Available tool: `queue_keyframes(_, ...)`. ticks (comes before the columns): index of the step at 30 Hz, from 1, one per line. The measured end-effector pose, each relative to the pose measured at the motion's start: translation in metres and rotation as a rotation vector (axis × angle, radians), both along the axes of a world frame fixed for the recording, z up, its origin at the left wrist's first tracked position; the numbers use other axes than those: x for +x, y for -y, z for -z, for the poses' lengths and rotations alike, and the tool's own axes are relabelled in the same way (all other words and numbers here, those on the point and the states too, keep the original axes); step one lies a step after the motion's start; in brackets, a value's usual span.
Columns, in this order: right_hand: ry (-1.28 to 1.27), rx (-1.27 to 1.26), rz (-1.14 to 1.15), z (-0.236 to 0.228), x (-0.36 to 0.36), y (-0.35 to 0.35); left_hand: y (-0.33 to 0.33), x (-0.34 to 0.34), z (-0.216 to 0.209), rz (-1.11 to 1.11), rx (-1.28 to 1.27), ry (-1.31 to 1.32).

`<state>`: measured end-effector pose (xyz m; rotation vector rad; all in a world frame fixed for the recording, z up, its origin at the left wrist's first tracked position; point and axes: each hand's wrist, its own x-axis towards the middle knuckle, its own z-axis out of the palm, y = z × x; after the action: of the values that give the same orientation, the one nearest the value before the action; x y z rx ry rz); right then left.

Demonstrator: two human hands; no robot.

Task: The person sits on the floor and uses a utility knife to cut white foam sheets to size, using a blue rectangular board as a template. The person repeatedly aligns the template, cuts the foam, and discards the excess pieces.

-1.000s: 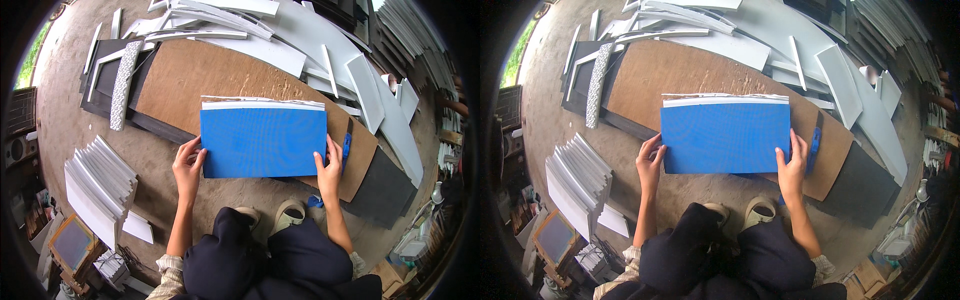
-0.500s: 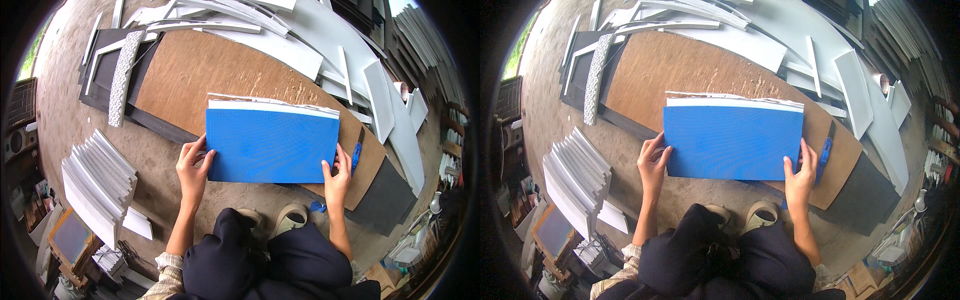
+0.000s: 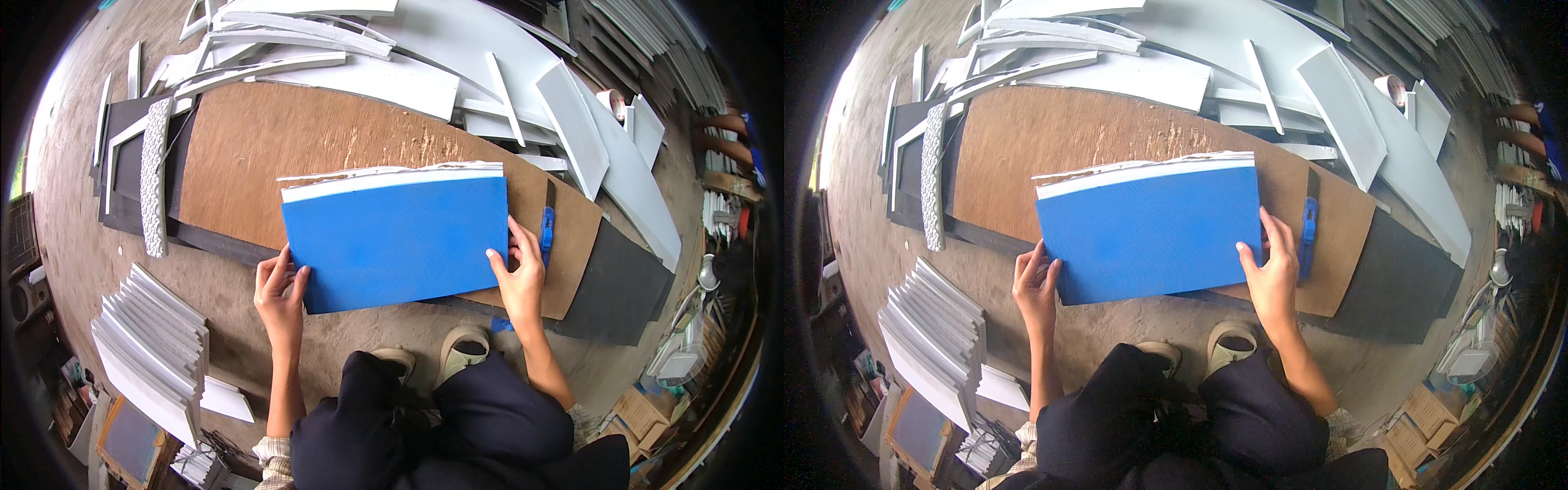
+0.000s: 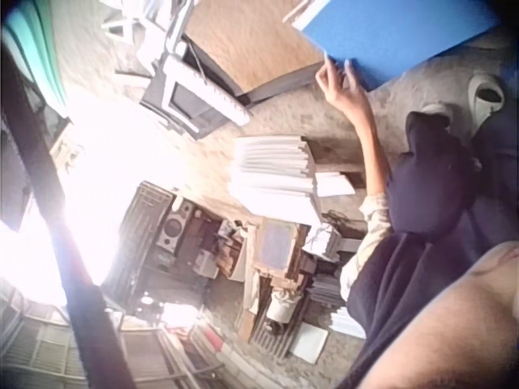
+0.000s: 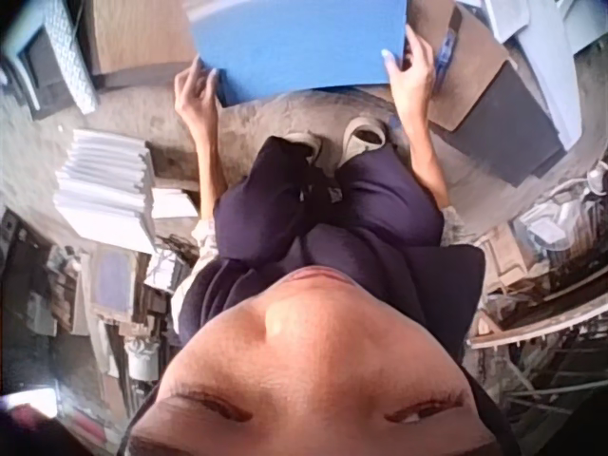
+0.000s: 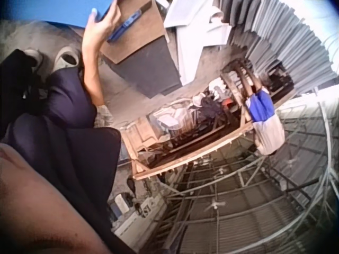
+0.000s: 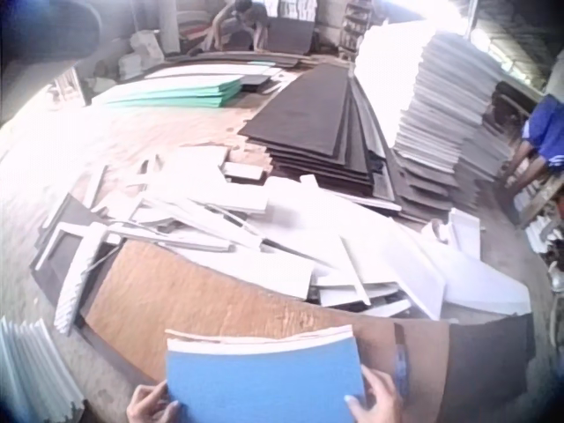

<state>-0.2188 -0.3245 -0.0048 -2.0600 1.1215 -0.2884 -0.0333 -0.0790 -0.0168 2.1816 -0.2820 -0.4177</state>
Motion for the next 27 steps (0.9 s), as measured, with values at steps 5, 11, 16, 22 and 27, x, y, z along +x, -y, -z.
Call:
queue_keyframes(5, 0.008, 0.017, -0.017, 0.002, -0.002, 0.003, 0.002, -0.001, -0.001, 0.015, 0.020, 0.030)
queue_keyframes(11, -0.005, 0.166, -0.009, 0.010, -0.004, 0.010, 0.006, -0.005, -0.007, -0.023, 0.089, -0.021)
queue_keyframes(16, 0.057, 0.315, 0.021, 0.009, -0.007, 0.015, -0.009, -0.003, 0.002, -0.085, -0.206, -0.329)
queue_keyframes(22, 0.324, 0.635, 0.020, -0.020, -0.016, 0.014, -0.020, -0.002, -0.037, 0.039, -0.591, -0.447)
queue_keyframes(27, 0.537, 0.735, -0.118, -0.091, -0.017, 0.011, -0.027, 0.026, -0.092, 0.183, -0.762, -0.403)
